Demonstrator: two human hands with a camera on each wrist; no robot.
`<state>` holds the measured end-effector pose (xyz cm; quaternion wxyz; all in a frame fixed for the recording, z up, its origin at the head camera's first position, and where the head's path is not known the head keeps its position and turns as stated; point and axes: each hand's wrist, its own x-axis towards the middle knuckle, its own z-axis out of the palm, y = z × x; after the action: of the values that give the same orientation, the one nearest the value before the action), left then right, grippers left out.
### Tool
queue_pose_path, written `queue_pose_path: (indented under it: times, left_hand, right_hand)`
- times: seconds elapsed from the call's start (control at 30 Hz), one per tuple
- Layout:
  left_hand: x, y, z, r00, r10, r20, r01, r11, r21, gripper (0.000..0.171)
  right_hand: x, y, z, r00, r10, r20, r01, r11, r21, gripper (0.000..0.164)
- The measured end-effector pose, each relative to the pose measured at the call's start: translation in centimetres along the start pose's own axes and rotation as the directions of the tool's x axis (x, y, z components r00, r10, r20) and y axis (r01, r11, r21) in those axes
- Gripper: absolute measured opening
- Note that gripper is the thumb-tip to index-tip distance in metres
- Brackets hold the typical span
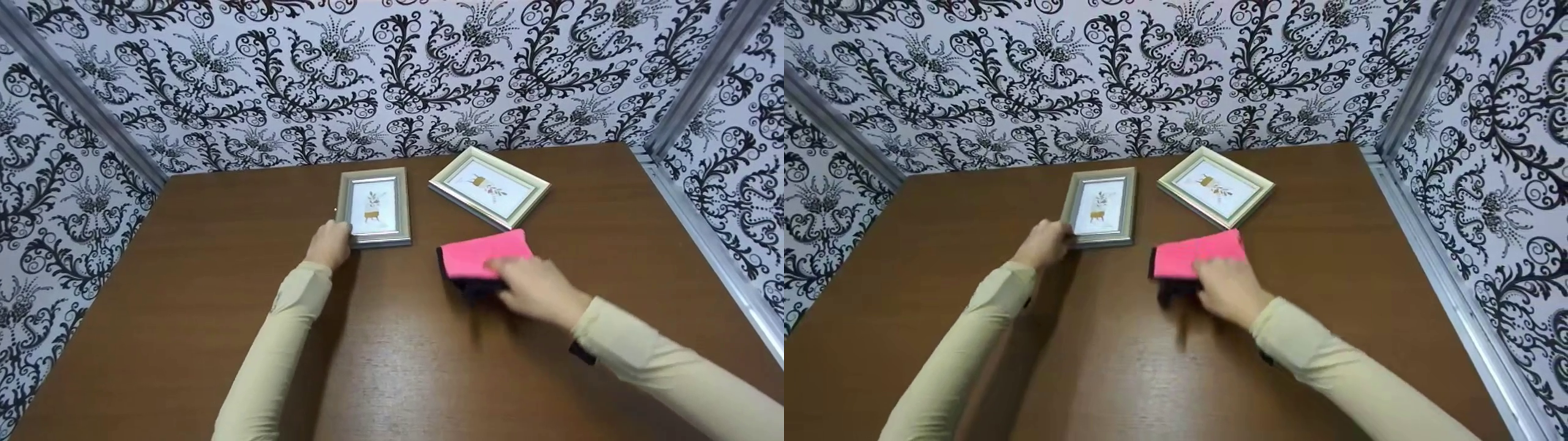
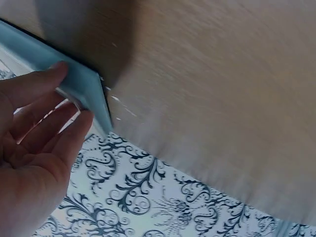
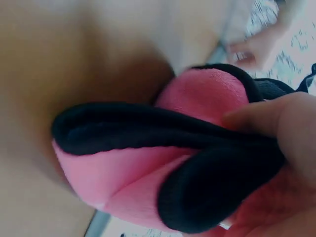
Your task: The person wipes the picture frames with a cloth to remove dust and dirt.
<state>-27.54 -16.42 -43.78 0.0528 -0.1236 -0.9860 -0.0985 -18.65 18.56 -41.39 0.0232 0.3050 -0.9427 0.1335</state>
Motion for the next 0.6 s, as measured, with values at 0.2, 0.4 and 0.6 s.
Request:
queue_pose_path:
  times: [0.2, 0.4, 0.6]
  left_hand:
    - [-0.1, -0.8, 0.0, 0.998, -0.045, 0.038, 0.046, 0.999, -0.011, 0.013]
    - [-0.6, -1.1, 0.0, 0.996, 0.004, 0.088, -0.001, 1.000, -0.027, 0.044]
    - [-0.8, -1.3, -0.3, 0.990, -0.034, 0.134, 0.036, 0.999, -0.010, 0.058]
  right_hand:
    - [-1.8, -1.0, 1.4, 0.982, -0.137, 0.133, 0.151, 0.983, -0.100, 0.050]
    - [-2.6, -0.6, 0.2, 0.942, -0.068, 0.329, 0.062, 0.998, 0.028, 0.075]
    - [-2.8, 1.6, -0.3, 0.952, -0.033, 0.304, 0.019, 0.999, 0.048, 0.072]
